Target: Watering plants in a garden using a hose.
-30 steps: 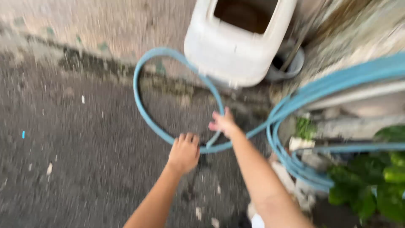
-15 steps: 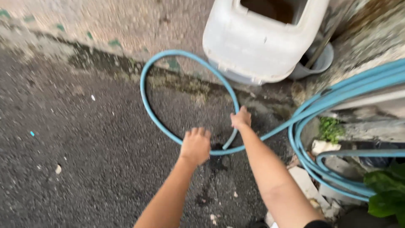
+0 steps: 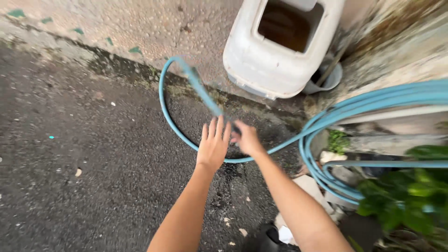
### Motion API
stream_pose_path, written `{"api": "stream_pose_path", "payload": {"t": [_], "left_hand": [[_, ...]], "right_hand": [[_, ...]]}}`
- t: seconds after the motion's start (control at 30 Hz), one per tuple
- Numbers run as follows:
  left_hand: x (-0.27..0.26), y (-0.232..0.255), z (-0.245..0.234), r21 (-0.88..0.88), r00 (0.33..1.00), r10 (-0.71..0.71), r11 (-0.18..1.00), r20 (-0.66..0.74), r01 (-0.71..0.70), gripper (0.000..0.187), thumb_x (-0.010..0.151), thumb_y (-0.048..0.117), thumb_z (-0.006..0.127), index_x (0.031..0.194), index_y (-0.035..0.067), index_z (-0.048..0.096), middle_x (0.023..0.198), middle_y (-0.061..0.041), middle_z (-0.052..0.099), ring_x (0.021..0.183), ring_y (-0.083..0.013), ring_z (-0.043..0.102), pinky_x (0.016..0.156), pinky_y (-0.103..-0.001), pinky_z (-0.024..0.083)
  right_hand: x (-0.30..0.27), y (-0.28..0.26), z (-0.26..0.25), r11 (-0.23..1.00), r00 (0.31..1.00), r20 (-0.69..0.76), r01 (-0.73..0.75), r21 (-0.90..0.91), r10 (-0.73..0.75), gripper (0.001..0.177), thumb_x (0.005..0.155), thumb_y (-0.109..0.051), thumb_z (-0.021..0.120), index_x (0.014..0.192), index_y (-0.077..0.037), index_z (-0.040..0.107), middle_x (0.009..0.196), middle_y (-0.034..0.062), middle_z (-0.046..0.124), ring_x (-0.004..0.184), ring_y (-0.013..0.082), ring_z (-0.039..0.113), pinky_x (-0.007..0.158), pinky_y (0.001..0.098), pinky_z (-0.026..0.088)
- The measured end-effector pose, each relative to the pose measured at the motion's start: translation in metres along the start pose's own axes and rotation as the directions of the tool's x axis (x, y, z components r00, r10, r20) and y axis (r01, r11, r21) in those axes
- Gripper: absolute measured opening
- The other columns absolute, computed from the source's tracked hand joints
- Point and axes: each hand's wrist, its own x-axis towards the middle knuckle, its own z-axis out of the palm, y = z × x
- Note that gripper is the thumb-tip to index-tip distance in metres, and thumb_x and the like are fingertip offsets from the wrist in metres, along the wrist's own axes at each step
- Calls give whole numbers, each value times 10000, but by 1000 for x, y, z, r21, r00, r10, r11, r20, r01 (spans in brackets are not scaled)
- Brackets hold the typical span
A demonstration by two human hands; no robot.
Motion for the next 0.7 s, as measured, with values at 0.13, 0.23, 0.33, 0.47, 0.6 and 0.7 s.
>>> {"api": "stream_pose_path", "payload": {"t": [0.13,0.23,0.33,0.47,0.6,0.7], "left_hand": [[-1,-23,-88,87,989,-106,991,105,97,520,837,200,631,1337,92,539,1385,-148,534,1306,-379,438,1179,-537,329],[-25,-43,-128,154,949,-157,981,273,117,216,989,233,599,1142,81,604,1183,-134,677,1403,-353,456,1222,-493,339],[-59,-61,-191,-7,923,-367,929,116,370,206,873,193,640,1051,102,587,1048,-109,707,1204,-365,595,1018,-480,488],[-88,-82,-284,-484,648,-728,495,222,722,212,921,206,646,1025,50,545,995,-179,673,955,-422,661,776,-540,541],[-124,-100,-361,-772,494,-861,232,120,592,191,931,171,667,940,17,555,882,-232,664,831,-475,656,689,-544,518],[-156,-130,-412,-887,495,-869,220,11,405,161,916,117,681,930,-1,573,807,-232,651,736,-432,657,653,-491,518]], "right_hand": [[-45,-120,-17,979,985,102,154,-137,-141,508,847,147,537,1285,-88,637,1098,119,721,858,223,777,734,332,638],[-65,-202,-26,821,850,237,520,-237,-470,405,778,133,628,1142,-34,692,1092,186,717,971,325,707,862,389,585],[-84,-298,-14,832,845,325,506,-228,-425,266,832,79,665,1057,-52,714,1104,194,692,1003,362,693,874,405,571],[-94,-421,39,755,756,-43,655,42,-653,314,860,-11,692,1154,-37,582,1312,210,528,1047,310,686,808,360,595],[-108,-526,103,918,996,37,58,392,-79,837,850,-56,562,1565,-187,149,1262,-75,530,806,159,734,577,296,620],[-111,-552,157,941,952,288,-6,337,-98,401,1041,-220,513,1431,-130,530,971,90,672,638,102,614,510,243,532]]}}
